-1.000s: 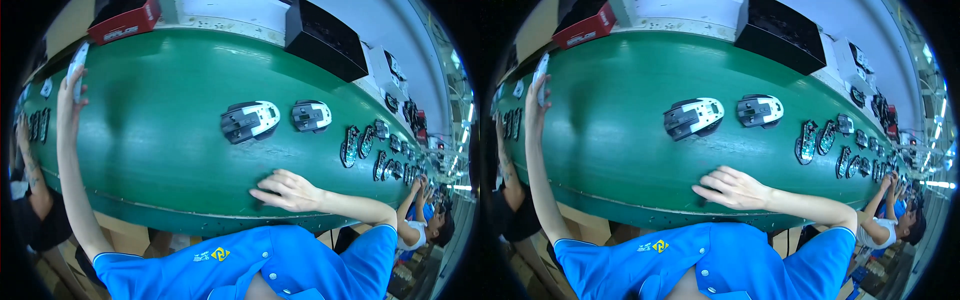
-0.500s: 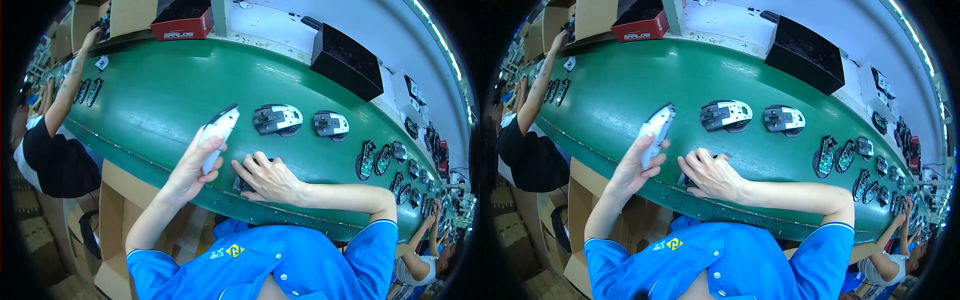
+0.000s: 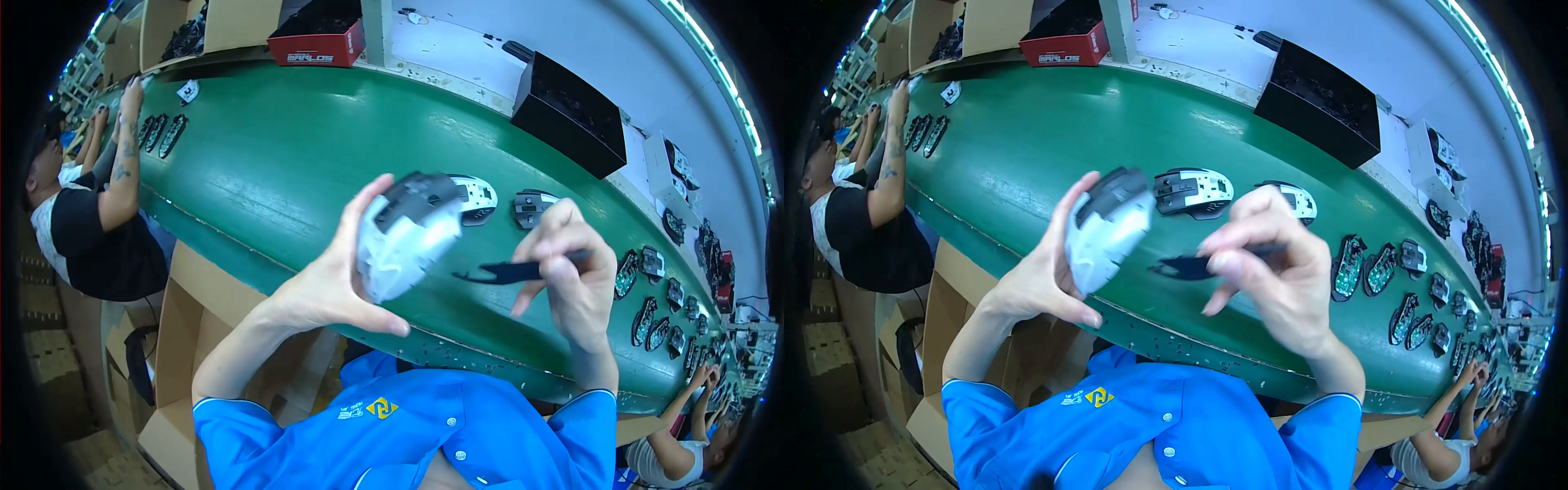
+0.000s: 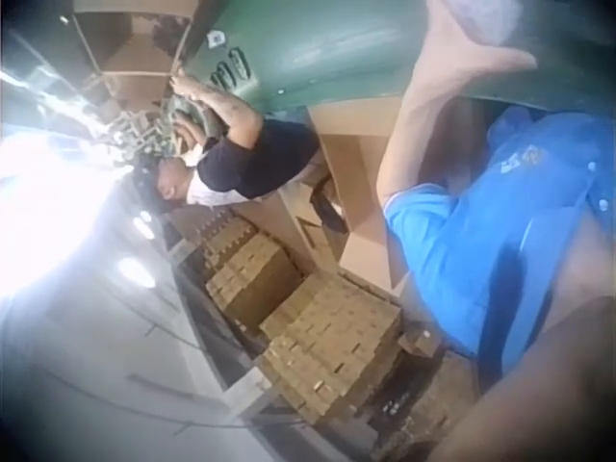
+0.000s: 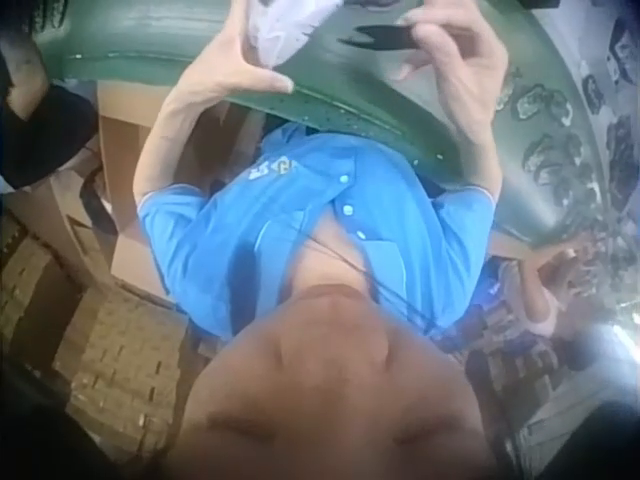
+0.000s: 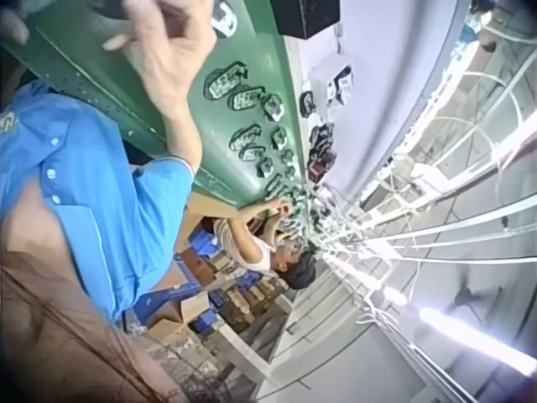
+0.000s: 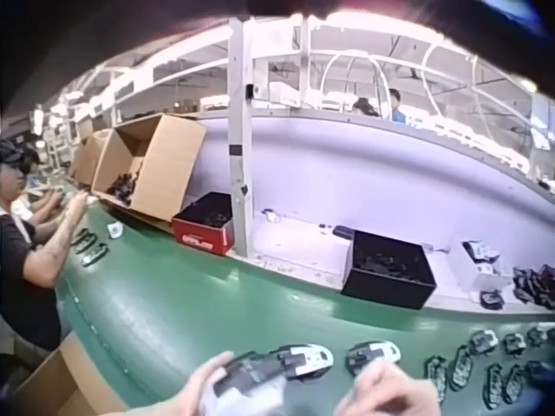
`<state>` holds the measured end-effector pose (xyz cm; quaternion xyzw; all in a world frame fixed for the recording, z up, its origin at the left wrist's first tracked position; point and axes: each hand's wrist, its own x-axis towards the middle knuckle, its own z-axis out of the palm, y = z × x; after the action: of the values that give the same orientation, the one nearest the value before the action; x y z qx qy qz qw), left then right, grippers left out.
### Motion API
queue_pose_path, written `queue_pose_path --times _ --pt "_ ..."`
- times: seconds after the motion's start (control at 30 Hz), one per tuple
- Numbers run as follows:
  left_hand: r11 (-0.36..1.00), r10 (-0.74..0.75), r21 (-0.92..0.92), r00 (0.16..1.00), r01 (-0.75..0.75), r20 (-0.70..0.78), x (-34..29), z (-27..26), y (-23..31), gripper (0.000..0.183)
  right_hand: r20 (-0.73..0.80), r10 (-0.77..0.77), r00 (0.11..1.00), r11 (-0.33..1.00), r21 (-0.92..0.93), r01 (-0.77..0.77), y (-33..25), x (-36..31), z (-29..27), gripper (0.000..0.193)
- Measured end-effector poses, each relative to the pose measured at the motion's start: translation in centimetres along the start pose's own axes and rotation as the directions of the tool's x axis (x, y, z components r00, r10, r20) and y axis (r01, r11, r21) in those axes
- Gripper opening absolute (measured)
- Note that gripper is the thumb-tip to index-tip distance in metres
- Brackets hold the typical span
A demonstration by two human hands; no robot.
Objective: The person assembles computer mouse shells by taking small components from a box, inserting them into the inside of mouse shells by hand, attaching side panels to the shells, and placing the assembled mouse shells onto the conveyor belt.
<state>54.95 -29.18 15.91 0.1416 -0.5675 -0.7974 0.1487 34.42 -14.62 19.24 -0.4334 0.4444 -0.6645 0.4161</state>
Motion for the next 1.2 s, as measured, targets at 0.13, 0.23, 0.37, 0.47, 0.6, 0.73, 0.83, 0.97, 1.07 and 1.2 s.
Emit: queue_pose_path --times 0.13,0.23,0.37,0.47,0.6,0.73,0.83,0.97,1.07,1.2 --pt "0.999 -0.034 0.003 0.993 0.034 0.114 1.2 1.4 -0.5 0.129 0.105 0.104 0.989 0.994 0.017 -0.107 0.4 -0.5 0.5 0.012" --pt "0.982 -0.008 0.188 0.992 -0.016 0.127 1.2 1.5 -0.8 0.127 0.097 -0.180 0.979 0.912 -0.356 0.203 1.8 -0.3 -0.1 0.016" --pt "0.982 0.003 0.186 0.995 -0.022 0.100 1.2 1.8 -0.9 0.124 0.061 -0.154 0.986 0.876 -0.454 0.165 2.2 -1.1 -0.4 0.016" --pt "0.983 0.013 0.180 0.996 -0.030 0.093 1.3 1.6 -1.4 0.122 -0.034 -0.037 0.999 0.971 -0.238 0.028 2.6 -1.1 -0.3 0.016" --pt "0.965 0.052 0.252 0.994 -0.074 0.096 1.2 1.5 -1.6 0.121 -0.023 -0.032 0.999 0.956 -0.293 0.024 3.8 -1.1 -0.7 0.017" --pt "0.975 0.036 0.214 0.997 -0.050 0.072 1.2 1.7 -1.6 0.121 -0.055 -0.091 0.994 0.916 -0.397 0.061 4.1 -1.0 -0.2 0.020" --pt "0.951 0.080 0.294 0.995 -0.092 0.055 1.0 2.0 -1.6 0.119 -0.064 -0.147 0.987 0.895 -0.433 0.105 4.6 -1.1 -0.3 0.022" --pt "0.922 0.080 0.378 0.997 -0.081 0.017 0.8 2.2 -1.3 0.114 -0.110 -0.224 0.968 0.896 -0.415 0.160 5.0 -0.9 -0.1 0.025" --pt "0.926 0.061 0.373 0.998 -0.058 0.002 0.7 2.4 -1.4 0.111 0.002 -0.309 0.951 0.835 -0.478 0.272 5.7 -0.8 -1.0 0.027" --pt "0.919 0.021 0.394 0.999 -0.010 -0.023 0.5 2.6 -1.9 0.106 -0.004 -0.274 0.962 0.904 -0.341 0.256 5.9 -0.6 -1.2 0.036"
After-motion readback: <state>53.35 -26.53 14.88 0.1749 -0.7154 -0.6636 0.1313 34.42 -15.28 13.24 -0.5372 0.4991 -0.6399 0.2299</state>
